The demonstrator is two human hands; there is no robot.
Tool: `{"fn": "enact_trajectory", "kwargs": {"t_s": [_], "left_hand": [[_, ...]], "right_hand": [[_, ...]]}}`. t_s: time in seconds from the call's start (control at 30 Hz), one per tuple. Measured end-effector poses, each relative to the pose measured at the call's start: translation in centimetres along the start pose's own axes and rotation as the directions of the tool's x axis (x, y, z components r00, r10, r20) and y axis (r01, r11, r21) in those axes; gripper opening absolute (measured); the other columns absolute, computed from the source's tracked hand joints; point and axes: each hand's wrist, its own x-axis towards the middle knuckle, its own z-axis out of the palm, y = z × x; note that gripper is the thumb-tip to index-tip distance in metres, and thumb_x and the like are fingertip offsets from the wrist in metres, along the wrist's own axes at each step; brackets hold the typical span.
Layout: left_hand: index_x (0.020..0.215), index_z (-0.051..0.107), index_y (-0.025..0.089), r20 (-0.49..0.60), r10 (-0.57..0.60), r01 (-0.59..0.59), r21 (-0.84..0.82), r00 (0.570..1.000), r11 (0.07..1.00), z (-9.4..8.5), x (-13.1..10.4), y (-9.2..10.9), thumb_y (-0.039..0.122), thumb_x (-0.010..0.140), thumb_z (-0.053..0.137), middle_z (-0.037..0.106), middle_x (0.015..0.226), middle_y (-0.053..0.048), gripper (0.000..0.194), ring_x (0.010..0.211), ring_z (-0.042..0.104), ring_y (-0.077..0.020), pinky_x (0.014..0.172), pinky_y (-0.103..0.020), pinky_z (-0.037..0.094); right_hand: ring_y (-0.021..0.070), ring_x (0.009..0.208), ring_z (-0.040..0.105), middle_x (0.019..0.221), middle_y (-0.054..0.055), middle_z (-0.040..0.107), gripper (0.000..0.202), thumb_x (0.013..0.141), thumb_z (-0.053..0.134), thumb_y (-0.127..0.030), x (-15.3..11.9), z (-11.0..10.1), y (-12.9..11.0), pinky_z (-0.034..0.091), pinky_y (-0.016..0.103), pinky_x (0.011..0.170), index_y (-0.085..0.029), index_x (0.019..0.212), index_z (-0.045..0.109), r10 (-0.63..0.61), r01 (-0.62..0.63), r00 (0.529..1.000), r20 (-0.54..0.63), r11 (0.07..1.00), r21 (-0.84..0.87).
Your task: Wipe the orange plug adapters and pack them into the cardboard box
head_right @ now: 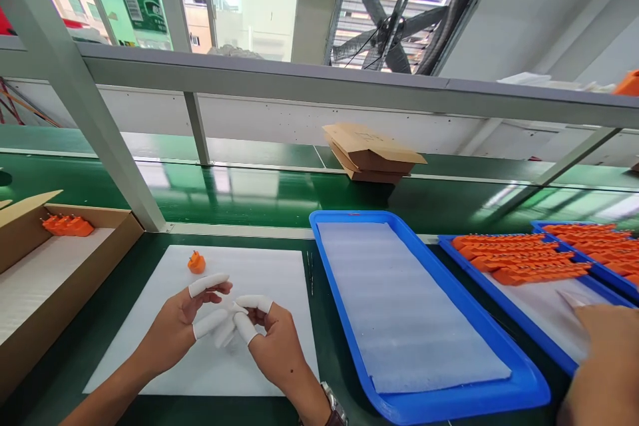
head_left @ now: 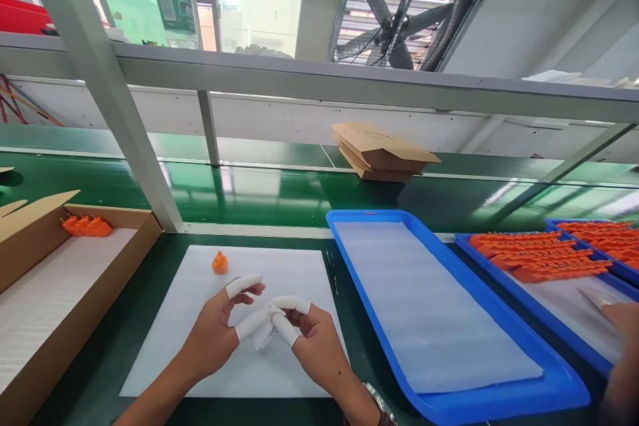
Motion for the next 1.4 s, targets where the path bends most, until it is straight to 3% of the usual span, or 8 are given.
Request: {"fn": "enact_trajectory", "kwargs": {"t_s": [0.37,0.53,0.7,0.83,0.97,1.07,1.23,1.4], "left_hand": [[0.105,0.076,0.024,-0.023,-0.139,0.135,-0.120,0.990,0.983,0.4,0.3,-0.7,0.031,0.084,0.072,0.076,0.101,-0.003,0.022,0.095,0.072,-0.0238,0.086,-0.037,0.062],[0.108,0.072,0.027,-0.165,0.131,-0.123,0.058,0.977,0.991,1.5,0.0,-0.8,0.025,0.092,0.062,0.067,0.102,-0.004,0.019,0.093,0.067,-0.0199,0.083,-0.034,0.061],[0.122,0.066,0.029,0.031,0.312,-0.311,0.226,0.950,0.923,2.5,-0.9,0.0,0.015,0.094,0.055,0.064,0.122,-0.007,0.034,0.109,0.063,-0.0212,0.092,-0.035,0.059],[0.128,0.063,0.031,-0.040,0.342,-0.306,0.358,0.939,0.882,-0.6,-0.2,-1.3,0.024,0.095,0.057,0.062,0.131,-0.007,0.034,0.107,0.065,-0.0216,0.092,-0.038,0.059],[0.141,0.052,0.026,-0.330,0.131,0.054,0.496,0.935,0.866,-5.9,2.4,-3.3,0.039,0.086,0.066,0.055,0.137,-0.012,0.058,0.096,0.065,-0.0242,0.078,-0.040,0.060],[0.141,0.053,0.019,-0.262,-0.016,0.155,0.520,0.965,0.840,-8.1,4.7,-4.6,0.038,0.075,0.074,0.058,0.130,-0.014,0.072,0.096,0.064,-0.0271,0.075,-0.039,0.058],[0.102,0.070,0.018,-0.106,-0.086,0.129,0.513,0.991,0.849,-6.8,6.7,-5.4,0.027,0.081,0.061,0.066,0.093,-0.008,0.024,0.084,0.064,-0.0258,0.079,-0.043,0.056],[0.132,0.059,0.028,0.103,0.031,-0.062,0.310,0.994,0.949,-3.9,5.4,-5.1,0.024,0.091,0.055,0.068,0.123,-0.004,0.041,0.112,0.065,-0.0222,0.100,-0.038,0.054]], "right_hand": [[0.0231,0.096,0.062,0.106,0.007,0.063,0.011,0.096,0.057,-0.030,-0.5,0.2,0.3,0.058,0.037,0.084,-0.026,0.104,0.064,-0.264,0.203,0.944,-0.200,0.939,-0.278],[0.0224,0.103,0.064,0.115,0.006,0.064,0.021,0.096,0.062,-0.038,-0.6,1.2,0.3,0.059,0.038,0.092,-0.028,0.114,0.064,-0.087,0.083,0.988,-0.126,0.996,-0.029],[0.0212,0.092,0.063,0.107,0.007,0.066,0.026,0.094,0.064,-0.042,0.1,1.5,0.2,0.058,0.033,0.082,-0.025,0.113,0.068,-0.062,0.072,0.988,-0.141,0.996,0.061],[0.0200,0.084,0.061,0.097,0.006,0.068,0.026,0.092,0.066,-0.046,0.7,0.1,0.5,0.055,0.031,0.078,-0.024,0.105,0.072,-0.061,0.058,0.983,-0.171,0.998,-0.023],[0.0197,0.082,0.060,0.093,0.006,0.067,0.025,0.093,0.066,-0.046,1.2,-1.2,0.3,0.052,0.031,0.076,-0.024,0.104,0.073,-0.073,0.060,0.986,-0.150,0.994,-0.088],[0.0191,0.081,0.058,0.092,0.005,0.065,0.022,0.097,0.061,-0.041,2.3,-1.3,-0.3,0.050,0.031,0.072,-0.026,0.109,0.071,-0.186,0.165,0.977,-0.101,0.969,-0.185],[0.0174,0.079,0.055,0.096,0.005,0.064,0.018,0.099,0.056,-0.026,5.4,-0.6,-1.2,0.048,0.030,0.069,-0.026,0.110,0.070,-0.376,0.363,0.926,0.020,0.876,-0.318],[0.0166,0.081,0.057,0.092,0.002,0.062,0.026,0.095,0.055,-0.013,7.9,-0.1,0.4,0.050,0.029,0.070,-0.027,0.114,0.067,-0.362,0.372,0.927,0.100,0.849,-0.375]]}}
